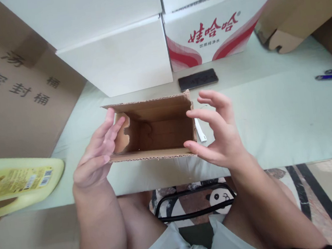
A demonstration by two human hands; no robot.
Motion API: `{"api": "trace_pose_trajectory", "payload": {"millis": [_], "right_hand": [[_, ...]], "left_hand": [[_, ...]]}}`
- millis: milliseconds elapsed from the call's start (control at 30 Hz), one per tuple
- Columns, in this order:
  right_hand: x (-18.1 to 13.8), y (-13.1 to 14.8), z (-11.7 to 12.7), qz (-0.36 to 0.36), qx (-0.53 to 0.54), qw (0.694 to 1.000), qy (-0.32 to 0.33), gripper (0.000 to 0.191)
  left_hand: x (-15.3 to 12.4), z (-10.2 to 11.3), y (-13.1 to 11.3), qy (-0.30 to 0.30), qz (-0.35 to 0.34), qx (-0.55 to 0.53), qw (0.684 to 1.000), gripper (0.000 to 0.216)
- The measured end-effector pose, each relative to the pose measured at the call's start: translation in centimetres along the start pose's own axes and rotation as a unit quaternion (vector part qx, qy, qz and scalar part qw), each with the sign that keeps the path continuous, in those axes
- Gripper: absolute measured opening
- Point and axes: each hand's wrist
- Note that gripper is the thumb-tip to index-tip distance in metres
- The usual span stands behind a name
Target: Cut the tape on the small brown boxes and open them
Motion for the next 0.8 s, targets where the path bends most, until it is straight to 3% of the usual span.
{"api": "trace_pose_trajectory", "payload": {"millis": [233,367,533,667,800], "right_hand": [[-0.3,-0.3,-0.4,-0.057,0.134,0.986,0.084,0.034],[-0.3,-0.5,-0.7,-0.043,0.156,0.983,0.088,0.052],[-0.8,-0.9,-1.3,-0.062,0.099,0.989,0.092,0.035],[-1.3,-1.1,-1.5,-0.136,0.143,0.977,0.080,0.047],[-1.5,-1.2,-1.6,-0.123,0.131,0.983,0.048,0.052]], "left_hand": [[0.3,-0.3,-0.3,-0.047,0.047,-0.009,0.998,0.064],[0.5,-0.5,-0.1,-0.061,0.041,-0.003,0.997,0.061],[0.9,-0.9,0.2,-0.094,0.037,0.000,0.995,0.057],[1.1,-1.3,0.6,-0.130,0.014,0.030,0.991,0.055],[1.2,-2.0,1.0,-0.176,0.019,0.074,0.981,0.053]]}}
Point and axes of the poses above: each hand's wrist, its own x-axis towards the middle knuckle, its own z-axis out of the back of the hand, y = z × x, and after that the axes turned 15 degrees about x, right-handed
